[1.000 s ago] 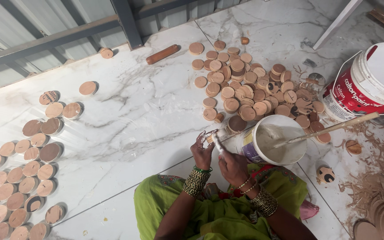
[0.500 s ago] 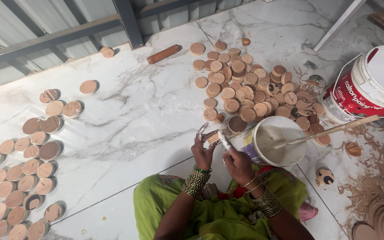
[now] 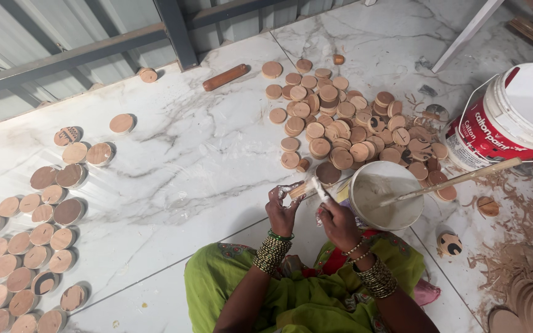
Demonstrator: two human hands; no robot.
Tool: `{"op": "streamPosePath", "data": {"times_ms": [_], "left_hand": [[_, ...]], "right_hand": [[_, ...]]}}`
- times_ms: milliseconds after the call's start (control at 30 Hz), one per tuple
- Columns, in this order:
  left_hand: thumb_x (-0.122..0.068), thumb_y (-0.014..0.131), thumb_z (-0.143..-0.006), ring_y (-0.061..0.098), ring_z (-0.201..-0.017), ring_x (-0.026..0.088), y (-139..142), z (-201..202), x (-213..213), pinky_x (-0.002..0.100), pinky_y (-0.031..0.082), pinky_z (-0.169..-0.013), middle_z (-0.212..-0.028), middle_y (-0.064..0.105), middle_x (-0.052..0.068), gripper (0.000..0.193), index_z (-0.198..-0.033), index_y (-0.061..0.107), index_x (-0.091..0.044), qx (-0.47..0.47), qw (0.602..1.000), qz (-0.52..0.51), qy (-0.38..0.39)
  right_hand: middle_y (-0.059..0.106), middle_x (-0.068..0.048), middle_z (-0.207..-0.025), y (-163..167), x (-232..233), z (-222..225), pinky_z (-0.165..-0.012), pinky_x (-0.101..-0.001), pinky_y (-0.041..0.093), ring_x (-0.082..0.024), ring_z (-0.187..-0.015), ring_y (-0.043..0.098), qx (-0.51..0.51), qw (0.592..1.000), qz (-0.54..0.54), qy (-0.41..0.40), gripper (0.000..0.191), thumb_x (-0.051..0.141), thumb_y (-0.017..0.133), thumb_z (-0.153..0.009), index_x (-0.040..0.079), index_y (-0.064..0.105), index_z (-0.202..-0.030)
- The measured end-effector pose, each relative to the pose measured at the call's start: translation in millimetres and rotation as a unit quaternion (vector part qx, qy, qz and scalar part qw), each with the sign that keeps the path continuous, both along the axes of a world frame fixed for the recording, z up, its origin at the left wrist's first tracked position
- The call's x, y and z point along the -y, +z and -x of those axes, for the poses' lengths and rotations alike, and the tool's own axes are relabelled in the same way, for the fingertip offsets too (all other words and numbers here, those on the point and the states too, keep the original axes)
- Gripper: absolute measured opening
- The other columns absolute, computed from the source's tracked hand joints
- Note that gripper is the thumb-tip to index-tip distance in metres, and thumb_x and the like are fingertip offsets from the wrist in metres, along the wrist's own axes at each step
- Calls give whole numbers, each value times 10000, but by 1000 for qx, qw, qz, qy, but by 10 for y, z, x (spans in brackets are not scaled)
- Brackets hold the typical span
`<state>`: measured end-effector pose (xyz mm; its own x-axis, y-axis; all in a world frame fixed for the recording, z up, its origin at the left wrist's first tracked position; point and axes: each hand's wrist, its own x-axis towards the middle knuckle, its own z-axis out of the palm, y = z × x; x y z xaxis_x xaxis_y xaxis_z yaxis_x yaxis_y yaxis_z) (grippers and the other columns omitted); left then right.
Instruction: The person sits on the floor and applies a white paste filler by hand onto small round wooden discs, rubbing the paste over each disc's face and setting coated discs aside. They repeatedly dip their fingers into a bucket of paste and work through the pile of discs one at a time.
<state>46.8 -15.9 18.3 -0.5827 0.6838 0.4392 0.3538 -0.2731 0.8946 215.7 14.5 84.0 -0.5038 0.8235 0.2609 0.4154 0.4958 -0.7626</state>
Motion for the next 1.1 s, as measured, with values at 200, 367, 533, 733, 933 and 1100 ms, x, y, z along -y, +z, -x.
{"op": "streamPosePath", "data": {"times_ms": [200,367,533,733,933,1100], "left_hand": [[31,854,-696,650,-945,333,51,25,13,384,566,-793,-985,726,157,457,-1112,665,9,-29,999,27,35],[46,831,-762,683,-1018,288,215,5,60,367,548,-846,-1065,794,101,574,-1276,594,-45,-48,999,6,15],[-13,847,-777,758,-1023,228,361,15,74,352,576,-883,-1095,791,72,843,-1492,400,-49,11,1000,14,-21],[16,836,-762,753,-985,264,282,20,84,356,558,-869,-1072,799,89,879,-1519,392,-29,-20,1000,14,-10],[-33,867,-780,770,-926,258,234,16,54,350,585,-816,-1040,781,107,837,-1496,433,-53,12,998,55,-5],[-45,860,-756,768,-996,285,290,11,83,375,578,-849,-1069,803,120,895,-1526,404,-34,-11,1000,17,-15]], "right_hand": [[697,-131,-691,204,266,236,-482,-441,468,-318,-478,608,149,974,-170,11,552,134,612,-860,5,586,-1395],[658,-104,-626,165,316,223,-514,-437,460,-286,-490,602,133,971,-195,38,422,174,638,-891,109,635,-1309],[648,-108,-582,176,126,106,-485,-423,474,-284,-476,621,102,990,-89,-38,510,155,606,-924,77,550,-1425],[680,-131,-650,278,266,211,-483,-449,465,-323,-486,612,150,973,-176,19,586,136,629,-839,78,578,-1421],[662,-109,-611,172,254,161,-493,-411,477,-270,-478,624,79,992,-98,17,383,165,597,-919,91,667,-1289],[656,-77,-591,50,93,33,-499,-398,481,-230,-486,631,1,996,70,-49,224,211,602,-992,11,704,-991]]}}
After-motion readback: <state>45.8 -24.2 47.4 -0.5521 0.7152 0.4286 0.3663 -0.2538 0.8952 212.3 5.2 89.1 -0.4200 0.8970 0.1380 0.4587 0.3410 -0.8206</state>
